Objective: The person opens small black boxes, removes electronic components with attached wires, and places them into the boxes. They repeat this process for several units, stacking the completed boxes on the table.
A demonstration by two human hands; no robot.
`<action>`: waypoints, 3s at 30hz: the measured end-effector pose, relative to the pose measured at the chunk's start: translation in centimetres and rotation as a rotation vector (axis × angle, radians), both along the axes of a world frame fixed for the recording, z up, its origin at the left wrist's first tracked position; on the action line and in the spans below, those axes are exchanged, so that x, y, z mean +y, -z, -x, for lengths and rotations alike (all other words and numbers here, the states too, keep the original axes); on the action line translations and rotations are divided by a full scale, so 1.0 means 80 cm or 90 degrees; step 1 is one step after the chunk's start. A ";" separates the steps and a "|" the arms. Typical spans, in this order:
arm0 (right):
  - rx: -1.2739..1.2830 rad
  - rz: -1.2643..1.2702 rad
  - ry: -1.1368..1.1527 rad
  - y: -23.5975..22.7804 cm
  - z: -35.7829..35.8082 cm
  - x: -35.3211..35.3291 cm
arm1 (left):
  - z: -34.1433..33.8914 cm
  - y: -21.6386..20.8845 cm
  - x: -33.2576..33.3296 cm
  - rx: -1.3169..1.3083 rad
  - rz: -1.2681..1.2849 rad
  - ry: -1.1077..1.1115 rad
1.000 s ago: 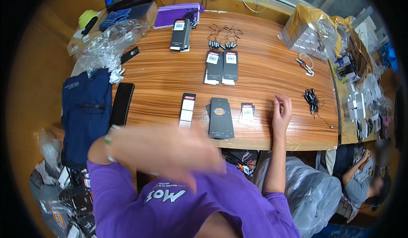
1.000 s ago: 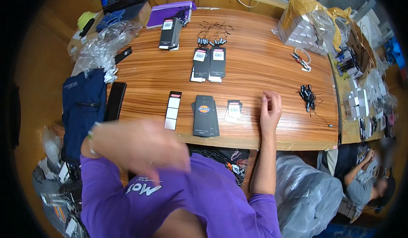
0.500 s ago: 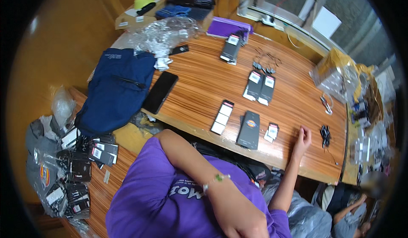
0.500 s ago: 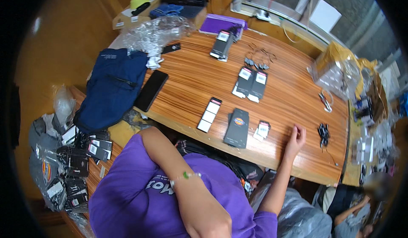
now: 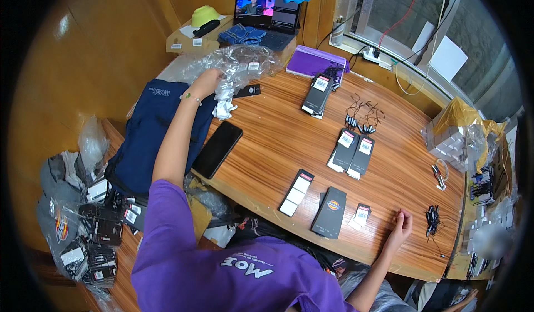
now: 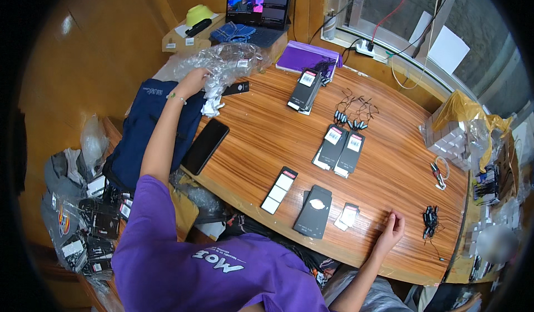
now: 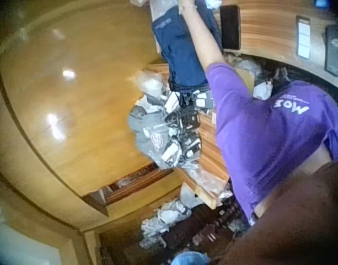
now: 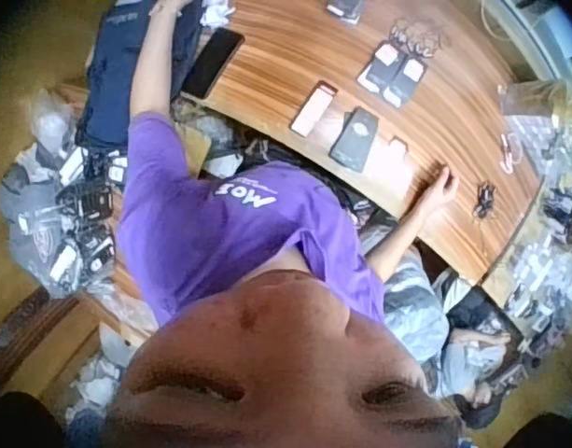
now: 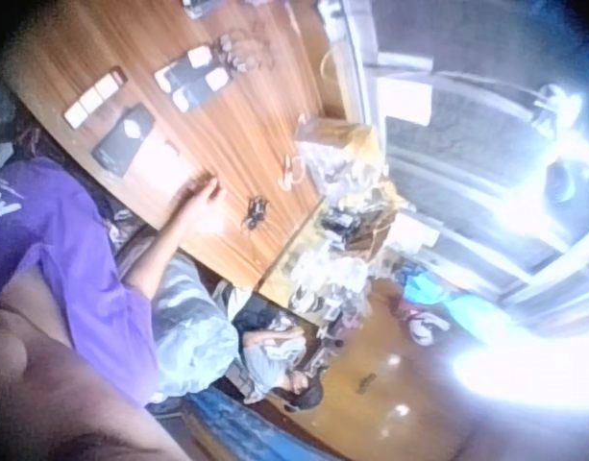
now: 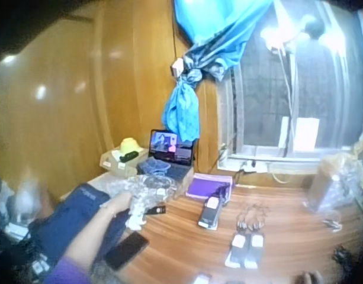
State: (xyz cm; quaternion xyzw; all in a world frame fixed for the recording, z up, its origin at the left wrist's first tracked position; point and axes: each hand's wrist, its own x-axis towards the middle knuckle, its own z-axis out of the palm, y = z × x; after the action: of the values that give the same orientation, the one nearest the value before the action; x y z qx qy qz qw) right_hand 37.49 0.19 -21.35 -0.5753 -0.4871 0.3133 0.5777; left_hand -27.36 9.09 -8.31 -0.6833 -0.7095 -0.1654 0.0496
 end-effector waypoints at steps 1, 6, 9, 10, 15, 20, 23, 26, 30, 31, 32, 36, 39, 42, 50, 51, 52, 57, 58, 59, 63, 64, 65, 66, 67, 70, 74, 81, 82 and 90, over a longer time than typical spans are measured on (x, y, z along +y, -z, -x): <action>0.003 -0.001 0.003 0.000 0.000 -0.001 | -0.002 0.004 0.023 -0.038 -0.020 0.030; -0.011 0.004 0.006 0.004 -0.002 0.003 | 0.026 0.032 0.115 -0.141 -0.078 0.189; -0.020 0.016 0.029 -0.019 0.014 0.000 | 0.007 0.045 0.151 0.037 0.004 0.137; -0.019 0.012 0.030 -0.017 0.011 0.000 | -0.007 0.040 0.158 0.044 0.071 0.116; 0.026 0.036 0.018 -0.013 0.005 0.002 | -0.028 0.017 0.180 0.019 0.202 0.046; 0.039 0.049 0.000 -0.025 0.019 0.007 | 0.047 0.036 0.185 -0.200 0.087 0.078; 0.026 0.052 0.010 -0.025 0.017 0.004 | 0.023 0.026 0.169 -0.351 0.105 0.069; 0.003 0.057 0.002 -0.024 0.015 0.003 | -0.026 -0.038 0.082 -0.276 0.069 -0.002; -0.032 0.075 -0.014 -0.031 0.021 0.004 | -0.014 -0.072 -0.027 -0.168 0.106 -0.074; -0.033 0.078 -0.024 -0.031 0.022 0.004 | -0.036 -0.090 -0.066 -0.092 0.103 -0.129; -0.037 0.080 -0.034 -0.032 0.024 0.005 | -0.063 -0.101 -0.103 -0.019 0.100 -0.184; -0.082 0.085 -0.027 -0.032 0.023 0.000 | -0.187 -0.099 -0.157 -0.066 0.062 -0.118; -0.118 0.087 -0.026 -0.027 0.020 0.000 | -0.262 -0.060 -0.138 -0.200 0.081 0.061; -0.128 0.074 -0.048 -0.033 0.027 0.001 | -0.287 0.011 -0.111 -0.271 0.115 0.072; -0.126 0.073 -0.047 -0.034 0.023 -0.003 | -0.356 0.021 -0.102 -0.199 -0.011 0.184; -0.145 0.077 -0.045 -0.037 0.026 -0.004 | -0.371 0.018 -0.104 -0.222 0.043 0.260; -0.166 0.055 -0.067 -0.041 0.031 -0.005 | -0.381 0.020 -0.106 -0.232 0.125 0.337; -0.305 0.031 -0.205 -0.056 0.059 -0.011 | -0.411 0.054 -0.114 -0.276 0.258 0.439; -0.340 0.046 -0.228 -0.058 0.063 -0.011 | -0.412 0.059 -0.114 -0.273 0.252 0.430; -0.364 0.055 -0.240 -0.064 0.071 -0.011 | -0.413 0.062 -0.115 -0.270 0.246 0.421; -0.426 0.020 -0.227 -0.059 0.075 -0.006 | -0.420 0.068 -0.114 -0.267 0.221 0.397; -0.436 0.026 -0.236 -0.060 0.075 -0.005 | -0.423 0.070 -0.115 -0.268 0.218 0.395; -0.447 0.034 -0.241 -0.063 0.074 -0.005 | -0.425 0.069 -0.115 -0.269 0.216 0.395; -0.454 0.039 -0.246 -0.064 0.074 -0.005 | -0.425 0.066 -0.115 -0.266 0.213 0.393; -0.458 0.036 -0.246 -0.062 0.072 -0.004 | -0.426 0.065 -0.115 -0.261 0.211 0.395; -0.425 0.025 -0.228 -0.052 0.073 -0.008 | -0.434 0.058 -0.114 -0.266 0.212 0.398; -0.464 0.032 -0.241 -0.060 0.077 -0.010 | -0.427 0.066 -0.109 -0.255 0.184 0.416; -0.440 0.051 -0.299 -0.061 0.081 0.002 | -0.422 0.061 -0.099 -0.276 0.162 0.432; -0.432 0.064 -0.305 -0.063 0.084 0.003 | -0.421 0.061 -0.097 -0.350 0.199 0.422; -0.449 0.086 -0.285 -0.073 0.088 0.008 | -0.427 0.080 -0.105 -0.904 0.435 0.286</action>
State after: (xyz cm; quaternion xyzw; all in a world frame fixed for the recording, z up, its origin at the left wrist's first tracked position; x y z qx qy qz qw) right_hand 30.45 0.86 -15.51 -0.5638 -0.7463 0.2458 0.2543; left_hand 6.80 0.67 -14.74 -0.5187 -0.4292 -0.3395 -0.6568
